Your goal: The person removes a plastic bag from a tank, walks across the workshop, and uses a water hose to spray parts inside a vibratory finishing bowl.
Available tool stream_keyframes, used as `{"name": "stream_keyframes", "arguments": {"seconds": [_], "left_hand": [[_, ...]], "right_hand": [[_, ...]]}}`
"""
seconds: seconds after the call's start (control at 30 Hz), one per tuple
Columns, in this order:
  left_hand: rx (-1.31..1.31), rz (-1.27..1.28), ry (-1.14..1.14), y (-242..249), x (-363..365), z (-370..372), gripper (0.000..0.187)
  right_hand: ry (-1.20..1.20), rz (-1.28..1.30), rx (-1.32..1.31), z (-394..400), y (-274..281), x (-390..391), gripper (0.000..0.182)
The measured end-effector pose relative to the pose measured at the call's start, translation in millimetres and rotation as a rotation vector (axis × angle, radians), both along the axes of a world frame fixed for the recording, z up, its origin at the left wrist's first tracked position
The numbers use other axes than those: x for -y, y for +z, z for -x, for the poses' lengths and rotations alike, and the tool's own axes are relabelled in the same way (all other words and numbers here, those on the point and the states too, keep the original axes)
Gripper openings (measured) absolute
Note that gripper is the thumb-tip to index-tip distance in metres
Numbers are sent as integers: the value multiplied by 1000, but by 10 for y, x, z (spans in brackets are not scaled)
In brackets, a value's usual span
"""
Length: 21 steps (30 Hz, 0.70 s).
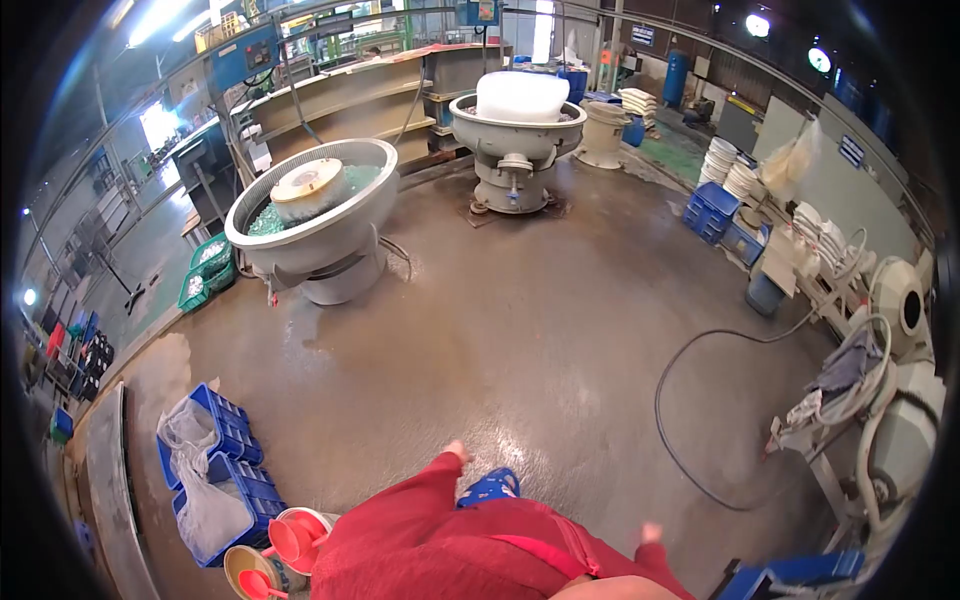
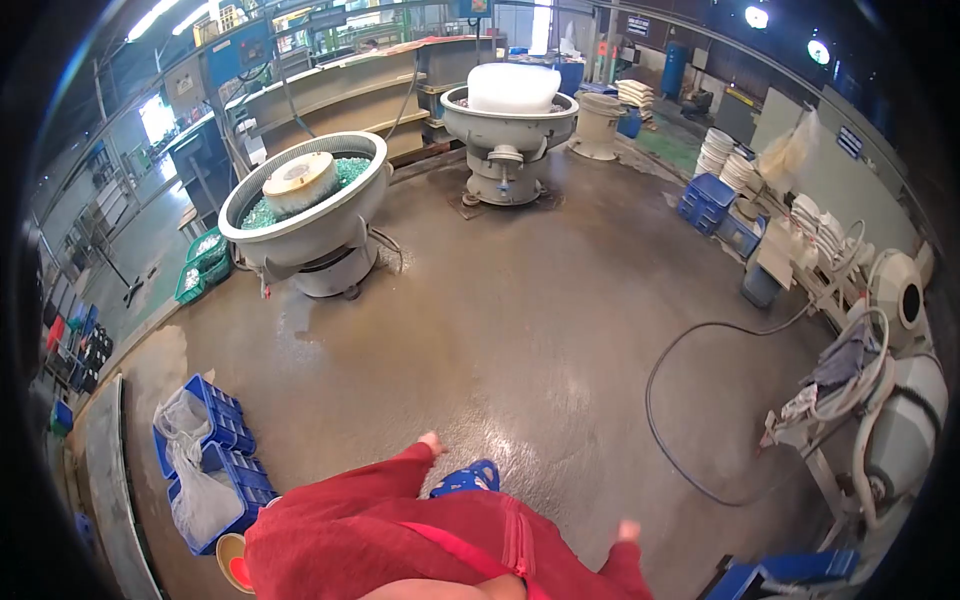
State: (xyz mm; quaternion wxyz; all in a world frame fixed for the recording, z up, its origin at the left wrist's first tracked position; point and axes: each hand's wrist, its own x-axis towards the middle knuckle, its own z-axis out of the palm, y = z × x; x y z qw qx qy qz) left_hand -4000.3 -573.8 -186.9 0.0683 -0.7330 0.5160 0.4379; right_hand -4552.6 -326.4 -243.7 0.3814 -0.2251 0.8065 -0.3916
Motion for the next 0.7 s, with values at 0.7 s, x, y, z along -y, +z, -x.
{"name": "stream_keyframes", "arguments": {"seconds": [0.7], "left_hand": [[40,402,-7,624,7261,3131,41]], "right_hand": [[559,-674,-54,1719,180,5933,57]]}}
